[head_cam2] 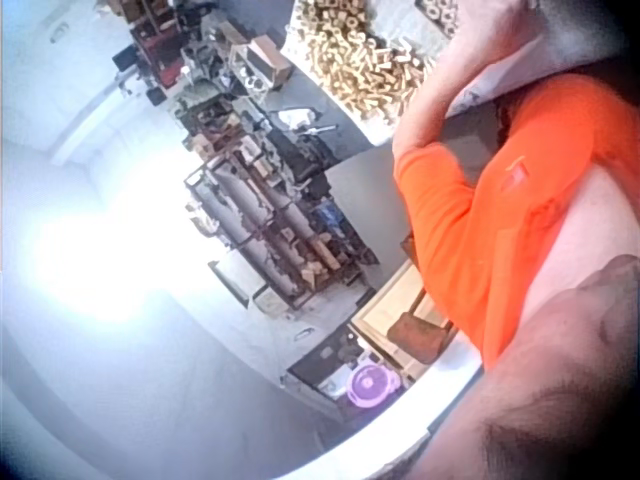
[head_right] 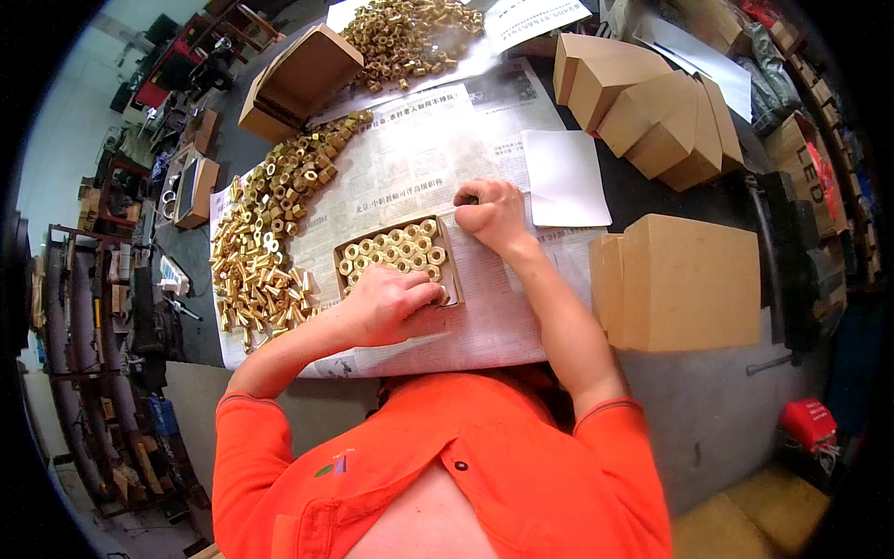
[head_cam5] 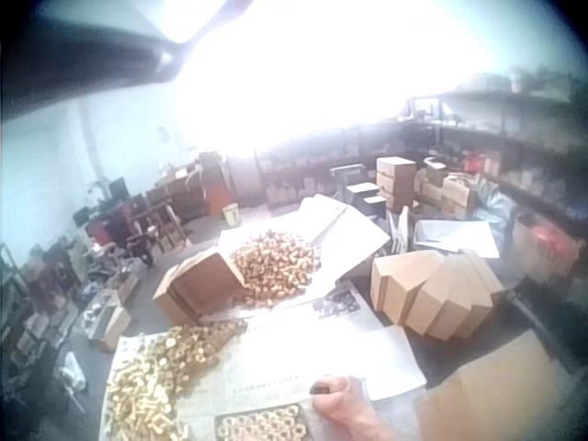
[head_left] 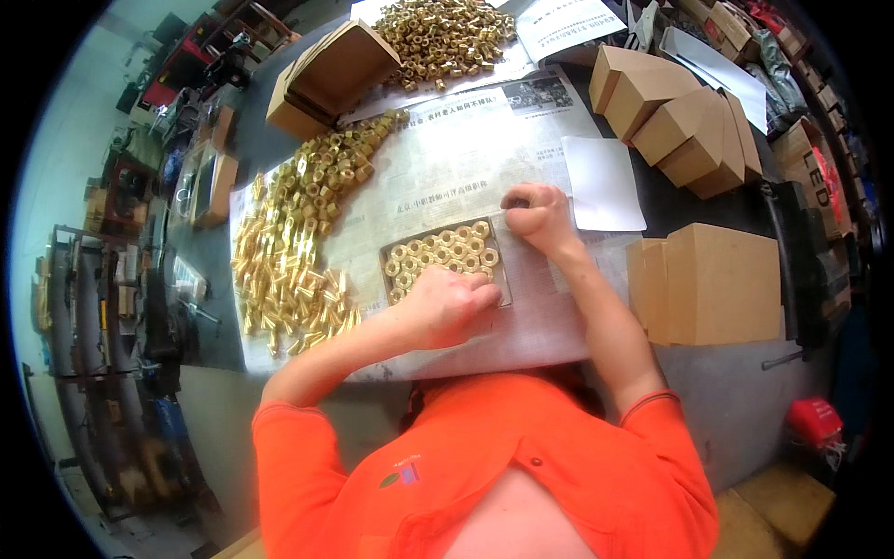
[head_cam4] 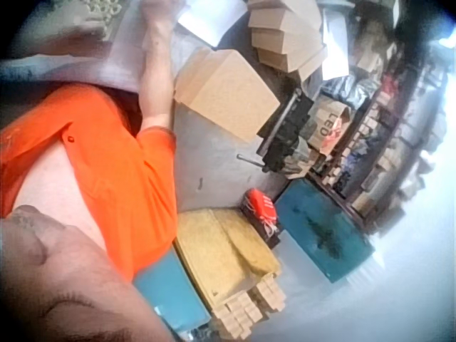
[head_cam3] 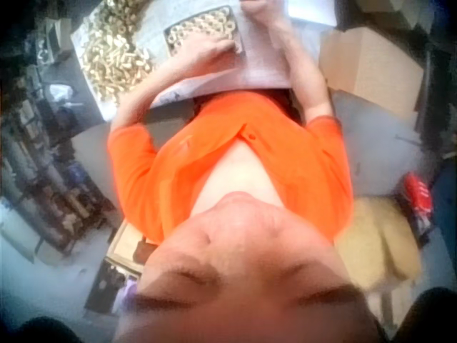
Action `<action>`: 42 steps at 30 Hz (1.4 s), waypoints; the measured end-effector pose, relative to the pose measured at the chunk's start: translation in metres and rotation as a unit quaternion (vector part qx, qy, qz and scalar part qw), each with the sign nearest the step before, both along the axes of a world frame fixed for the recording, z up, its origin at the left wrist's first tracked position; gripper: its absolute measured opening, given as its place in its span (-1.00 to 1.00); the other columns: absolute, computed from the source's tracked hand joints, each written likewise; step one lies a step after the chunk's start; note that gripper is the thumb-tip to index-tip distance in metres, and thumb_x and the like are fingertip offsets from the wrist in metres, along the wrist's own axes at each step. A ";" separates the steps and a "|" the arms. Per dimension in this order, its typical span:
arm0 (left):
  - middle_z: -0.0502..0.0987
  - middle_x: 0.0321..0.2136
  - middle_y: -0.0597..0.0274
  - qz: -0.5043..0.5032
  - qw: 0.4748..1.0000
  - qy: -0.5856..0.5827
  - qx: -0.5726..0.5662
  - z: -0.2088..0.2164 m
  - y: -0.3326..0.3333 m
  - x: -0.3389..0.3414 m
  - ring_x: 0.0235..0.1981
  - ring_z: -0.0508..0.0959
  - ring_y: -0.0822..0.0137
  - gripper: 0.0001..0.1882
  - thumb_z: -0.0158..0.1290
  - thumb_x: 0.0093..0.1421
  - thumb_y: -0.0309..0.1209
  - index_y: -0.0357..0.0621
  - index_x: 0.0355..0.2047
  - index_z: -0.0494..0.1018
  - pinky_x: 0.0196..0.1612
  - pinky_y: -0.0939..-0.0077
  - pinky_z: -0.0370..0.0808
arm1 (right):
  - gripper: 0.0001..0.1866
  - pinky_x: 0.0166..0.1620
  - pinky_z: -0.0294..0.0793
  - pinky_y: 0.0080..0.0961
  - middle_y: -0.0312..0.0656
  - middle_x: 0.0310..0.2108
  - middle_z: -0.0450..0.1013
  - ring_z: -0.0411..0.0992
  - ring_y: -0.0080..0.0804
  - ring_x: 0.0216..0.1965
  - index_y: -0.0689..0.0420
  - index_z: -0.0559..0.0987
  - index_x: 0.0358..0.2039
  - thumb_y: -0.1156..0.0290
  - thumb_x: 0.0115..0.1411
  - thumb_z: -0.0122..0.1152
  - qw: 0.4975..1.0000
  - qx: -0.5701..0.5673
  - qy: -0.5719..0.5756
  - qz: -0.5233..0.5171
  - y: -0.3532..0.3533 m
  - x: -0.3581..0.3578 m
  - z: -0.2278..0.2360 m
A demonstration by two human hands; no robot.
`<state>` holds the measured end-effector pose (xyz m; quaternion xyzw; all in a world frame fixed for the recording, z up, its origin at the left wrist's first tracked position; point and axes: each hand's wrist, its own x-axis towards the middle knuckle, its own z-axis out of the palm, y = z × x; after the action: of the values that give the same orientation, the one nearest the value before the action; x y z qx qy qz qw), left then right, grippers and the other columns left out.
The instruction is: The person places brass-colored cylindrical parts into a small cardboard box, arranging them in rows. The person then closes the box and sets it aside.
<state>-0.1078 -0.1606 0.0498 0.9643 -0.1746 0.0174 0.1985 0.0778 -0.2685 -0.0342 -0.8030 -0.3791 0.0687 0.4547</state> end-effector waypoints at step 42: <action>0.52 -0.63 0.20 0.320 0.890 0.232 -0.227 -0.030 0.162 0.062 -0.76 0.46 0.47 -0.76 0.01 0.24 -0.41 -0.40 -0.39 0.53 -0.67 0.55 0.41 | -0.79 -0.30 0.48 -0.36 -0.17 -0.50 0.53 0.49 -0.18 -0.42 0.06 0.62 -0.58 0.35 -0.25 0.06 1.000 -0.004 -0.014 -0.002 0.003 -0.001 0.001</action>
<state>-0.0459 0.0013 0.0196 0.8731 0.2032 -0.1050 0.4305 0.0772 -0.2658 -0.0334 -0.8062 -0.3841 0.0578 0.4463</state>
